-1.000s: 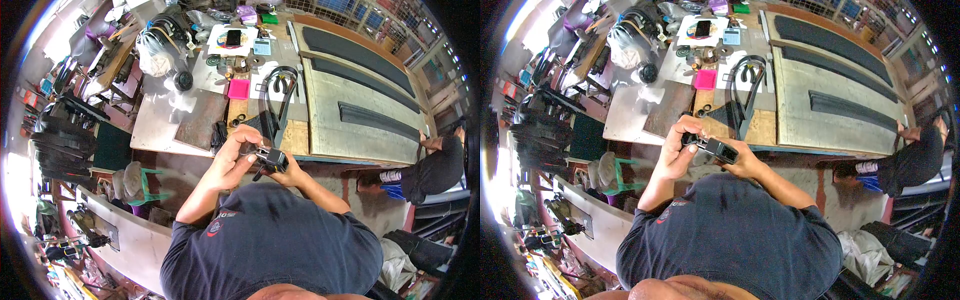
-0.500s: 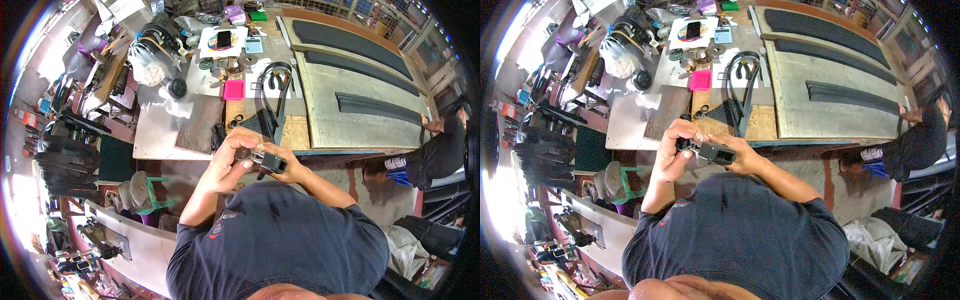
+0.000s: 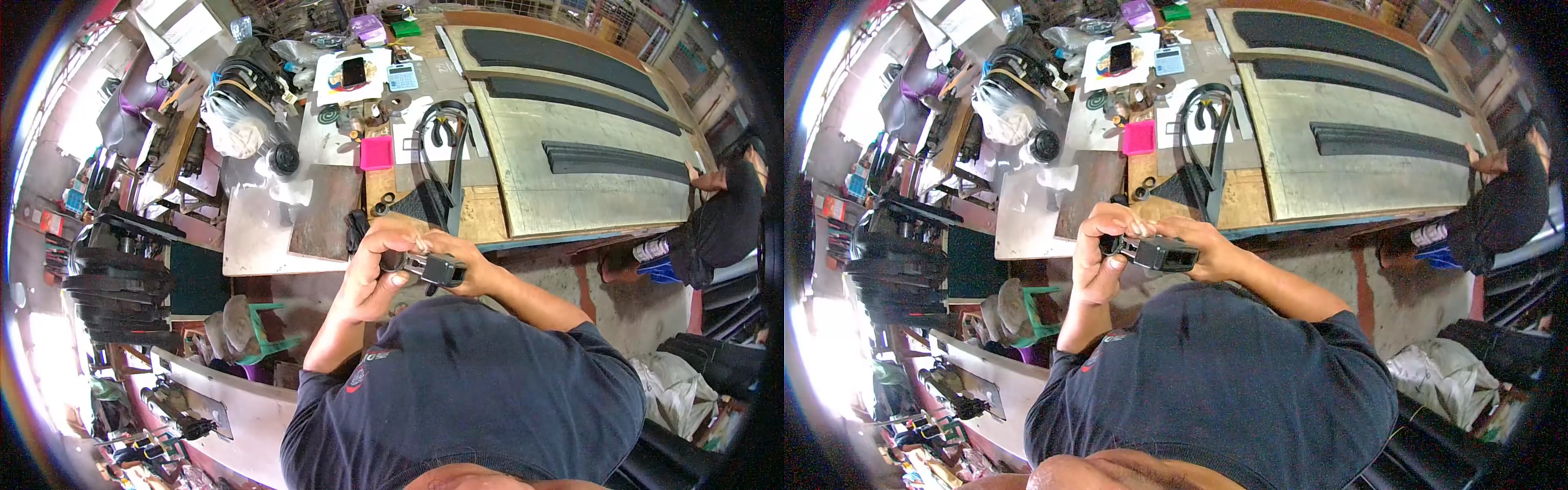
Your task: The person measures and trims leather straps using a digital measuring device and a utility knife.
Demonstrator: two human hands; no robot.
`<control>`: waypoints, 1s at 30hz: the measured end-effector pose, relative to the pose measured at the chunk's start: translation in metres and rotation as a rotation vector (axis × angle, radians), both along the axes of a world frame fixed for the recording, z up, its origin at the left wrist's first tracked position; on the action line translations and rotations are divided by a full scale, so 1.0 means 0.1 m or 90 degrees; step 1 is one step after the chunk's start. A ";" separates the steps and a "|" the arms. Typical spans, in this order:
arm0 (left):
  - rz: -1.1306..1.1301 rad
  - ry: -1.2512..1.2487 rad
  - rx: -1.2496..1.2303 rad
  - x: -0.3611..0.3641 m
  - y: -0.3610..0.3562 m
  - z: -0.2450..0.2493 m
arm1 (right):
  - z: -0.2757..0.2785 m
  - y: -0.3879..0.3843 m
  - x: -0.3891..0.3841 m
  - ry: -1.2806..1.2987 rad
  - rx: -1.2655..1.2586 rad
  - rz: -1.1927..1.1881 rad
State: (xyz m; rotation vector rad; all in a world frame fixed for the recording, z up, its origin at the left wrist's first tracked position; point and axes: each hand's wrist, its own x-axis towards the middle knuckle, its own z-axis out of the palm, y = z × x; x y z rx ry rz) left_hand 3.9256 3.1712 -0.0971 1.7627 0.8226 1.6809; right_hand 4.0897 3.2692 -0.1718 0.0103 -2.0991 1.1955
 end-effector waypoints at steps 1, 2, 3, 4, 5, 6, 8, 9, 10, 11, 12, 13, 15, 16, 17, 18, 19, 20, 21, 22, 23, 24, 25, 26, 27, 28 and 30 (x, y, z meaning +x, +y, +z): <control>-0.003 0.006 0.009 0.00 0.01 0.01 | 0.02 0.00 0.00 0.009 0.003 -0.004; -0.004 0.006 0.009 0.00 0.01 0.00 | 0.04 -0.01 0.00 0.010 0.003 -0.004; 0.006 0.018 0.004 -0.01 0.00 -0.01 | 0.07 -0.01 0.00 -0.005 -0.008 -0.003; 0.016 0.029 -0.001 -0.01 0.00 -0.01 | 0.09 -0.02 0.00 -0.019 -0.019 -0.001; 0.015 0.029 -0.002 -0.02 0.00 -0.01 | 0.12 -0.02 -0.01 -0.019 -0.019 -0.002; 0.009 0.038 -0.002 -0.02 0.01 0.00 | 0.14 -0.02 -0.01 -0.017 -0.006 -0.018; 0.003 0.047 -0.004 -0.03 0.00 0.02 | 0.19 -0.04 -0.02 -0.016 0.008 -0.034; 0.006 0.052 -0.027 -0.02 -0.02 0.04 | 0.21 -0.06 -0.02 -0.020 -0.011 -0.043; 0.009 0.058 -0.051 -0.02 -0.03 0.04 | 0.22 -0.08 -0.02 -0.024 -0.031 -0.052; 0.006 0.058 -0.053 -0.01 -0.02 0.03 | 0.19 -0.09 -0.01 -0.024 -0.033 -0.055; -0.005 0.051 -0.040 0.00 0.02 0.02 | 0.13 -0.10 -0.01 -0.031 -0.029 -0.084; -0.016 0.045 -0.028 0.02 0.04 0.01 | 0.06 -0.11 -0.01 -0.038 -0.027 -0.113; -0.058 -0.023 -0.038 0.00 0.08 -0.05 | -0.10 -0.06 0.03 -0.057 -0.037 -0.128; -0.097 -0.090 -0.047 -0.01 0.11 -0.08 | -0.15 -0.03 0.05 -0.059 -0.008 -0.134; -0.092 -0.090 -0.046 -0.02 0.13 -0.09 | -0.13 -0.02 0.05 -0.060 0.020 -0.139; -0.134 -0.144 -0.045 -0.04 0.15 -0.10 | -0.10 -0.02 0.06 -0.060 0.020 -0.132; -0.174 -0.199 -0.042 -0.04 0.16 -0.12 | -0.04 -0.03 0.08 -0.027 0.038 -0.134; -0.173 -0.281 -0.063 -0.01 0.17 -0.19 | 0.00 -0.05 0.10 0.006 0.055 -0.135; -0.194 -0.321 -0.050 -0.02 0.21 -0.22 | -0.05 -0.06 0.15 0.009 0.057 -0.126; -0.220 -0.371 -0.054 0.00 0.24 -0.24 | -0.14 -0.10 0.24 -0.039 -0.043 -0.134; -0.248 -0.421 -0.058 0.02 0.27 -0.26 | -0.24 -0.13 0.33 -0.087 -0.142 -0.143; -0.261 -0.429 -0.046 0.02 0.32 -0.32 | -0.31 -0.17 0.41 -0.119 -0.236 -0.167; -0.255 -0.431 -0.045 0.00 0.34 -0.38 | -0.39 -0.21 0.51 -0.154 -0.332 -0.194; -0.232 -0.456 -0.086 0.00 0.36 -0.44 | -0.55 -0.20 0.62 -0.218 -0.310 -0.273; -0.211 -0.481 -0.129 0.00 0.40 -0.52 | -0.69 -0.18 0.70 -0.222 -0.311 -0.272; -0.162 -0.447 -0.153 -0.05 0.43 -0.65 | -0.82 -0.16 0.79 -0.205 -0.374 -0.305; 0.129 -0.230 -0.311 -0.21 0.53 -1.07 | -0.74 -0.17 0.92 -0.247 -0.543 -0.383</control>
